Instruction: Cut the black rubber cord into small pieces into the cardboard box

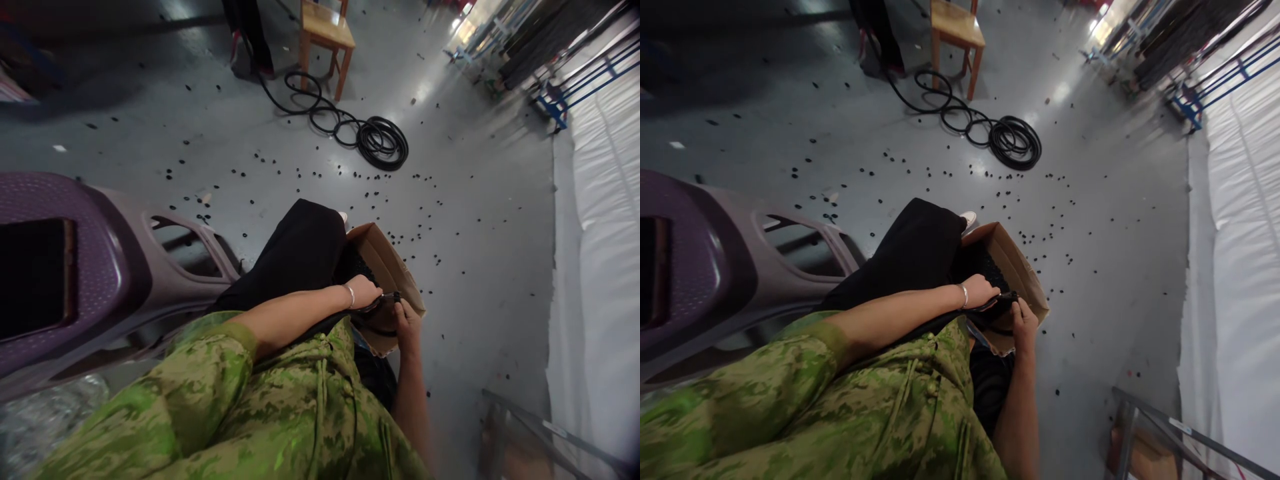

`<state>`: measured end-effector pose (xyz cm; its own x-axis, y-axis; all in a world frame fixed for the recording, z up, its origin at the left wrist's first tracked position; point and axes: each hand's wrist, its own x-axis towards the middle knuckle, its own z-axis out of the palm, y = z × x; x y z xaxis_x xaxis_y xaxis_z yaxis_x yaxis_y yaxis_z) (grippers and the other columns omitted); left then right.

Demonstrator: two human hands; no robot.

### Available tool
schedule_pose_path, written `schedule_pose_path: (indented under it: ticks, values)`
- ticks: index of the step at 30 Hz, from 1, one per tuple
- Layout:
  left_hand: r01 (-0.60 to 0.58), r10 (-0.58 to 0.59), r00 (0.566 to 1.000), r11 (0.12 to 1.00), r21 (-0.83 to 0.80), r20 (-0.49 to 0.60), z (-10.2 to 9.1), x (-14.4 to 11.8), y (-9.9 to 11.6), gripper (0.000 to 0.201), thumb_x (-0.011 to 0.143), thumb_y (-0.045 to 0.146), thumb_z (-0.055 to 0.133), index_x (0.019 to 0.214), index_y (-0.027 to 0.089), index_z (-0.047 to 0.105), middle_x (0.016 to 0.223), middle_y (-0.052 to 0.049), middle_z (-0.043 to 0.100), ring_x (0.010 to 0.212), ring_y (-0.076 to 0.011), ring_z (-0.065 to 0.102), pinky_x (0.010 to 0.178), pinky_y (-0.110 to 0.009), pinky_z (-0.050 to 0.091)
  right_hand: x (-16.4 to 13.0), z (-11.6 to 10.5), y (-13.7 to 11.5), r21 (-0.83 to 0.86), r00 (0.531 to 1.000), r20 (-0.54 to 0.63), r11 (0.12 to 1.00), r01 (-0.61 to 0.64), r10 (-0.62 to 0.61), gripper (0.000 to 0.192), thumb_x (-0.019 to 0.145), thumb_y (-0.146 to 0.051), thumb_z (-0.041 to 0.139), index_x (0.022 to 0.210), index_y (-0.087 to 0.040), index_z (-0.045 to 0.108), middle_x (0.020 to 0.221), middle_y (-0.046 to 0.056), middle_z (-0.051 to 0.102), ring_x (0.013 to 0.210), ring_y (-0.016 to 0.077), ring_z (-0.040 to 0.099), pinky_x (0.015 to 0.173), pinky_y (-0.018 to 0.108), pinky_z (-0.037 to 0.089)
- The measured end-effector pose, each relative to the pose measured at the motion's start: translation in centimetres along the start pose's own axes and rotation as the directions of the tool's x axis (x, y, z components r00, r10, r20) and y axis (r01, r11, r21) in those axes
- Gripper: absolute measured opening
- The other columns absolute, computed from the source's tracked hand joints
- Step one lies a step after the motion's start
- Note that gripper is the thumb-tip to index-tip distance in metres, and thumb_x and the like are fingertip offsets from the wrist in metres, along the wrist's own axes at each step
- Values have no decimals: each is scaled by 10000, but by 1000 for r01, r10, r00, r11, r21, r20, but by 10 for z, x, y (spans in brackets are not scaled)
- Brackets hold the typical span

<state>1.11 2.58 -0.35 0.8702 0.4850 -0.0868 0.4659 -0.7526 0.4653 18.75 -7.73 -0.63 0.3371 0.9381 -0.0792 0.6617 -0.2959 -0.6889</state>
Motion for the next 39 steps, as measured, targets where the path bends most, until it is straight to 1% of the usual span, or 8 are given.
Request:
schedule_pose_path:
  ticks: [5,10,14,22,25,29,35,39]
  values:
    - [7,-6,998,1000,-12,55,-2,1,1,261,836,341,525,927,126,641,791,-155,698,756,-233,672,644,-303,464,0,2,1,-13,999,41,1000,0,1,469,831,-520,431,943,-139,679,728,35,627,690,156,526,665,252,415]
    - [21,-20,996,1000,-17,85,-6,0,3,254,835,323,532,919,115,650,811,-168,697,792,-255,675,634,-308,471,-1,6,2,1,999,18,999,-40,40,487,812,-517,445,1017,-141,678,704,31,619,687,164,536,668,263,419]
    - [30,-27,995,999,-36,94,-7,0,4,266,855,316,504,947,113,647,834,-177,697,810,-276,674,635,-331,476,0,10,4,-7,999,-3,999,-40,40,463,819,-512,435,955,-151,691,680,30,618,681,166,537,654,261,417]
    - [61,-56,995,996,-66,79,-3,2,3,243,871,289,484,964,120,632,859,-170,697,829,-260,673,651,-316,469,2,11,4,40,997,1,997,-72,72,463,825,-520,432,974,-158,679,742,45,663,577,140,512,594,257,424]
    - [68,-63,995,995,-67,79,-3,2,3,246,880,284,464,975,120,622,871,-164,697,842,-248,671,664,-309,467,2,10,2,-5,999,17,999,-39,39,435,823,-514,448,915,-168,695,723,40,664,620,151,539,613,258,430]
    - [87,-81,993,993,-76,80,-2,1,3,249,871,295,482,990,116,608,889,-160,696,858,-251,668,697,-325,468,4,12,1,-74,997,48,995,62,-58,413,814,-512,463,778,-175,700,723,51,671,695,172,576,656,267,445]
    - [131,-120,989,983,-127,87,-3,1,2,255,857,304,506,981,109,612,902,-173,693,870,-249,666,712,-327,473,10,14,3,-116,996,34,989,86,-83,416,799,-516,479,848,-174,711,771,64,698,728,187,610,692,286,474]
    - [121,-107,989,983,-139,100,-3,2,1,231,818,277,560,947,102,638,899,-191,690,867,-251,667,699,-312,482,15,13,4,-115,995,48,990,87,-82,426,796,-516,468,880,-184,721,761,61,708,726,197,624,692,297,488]
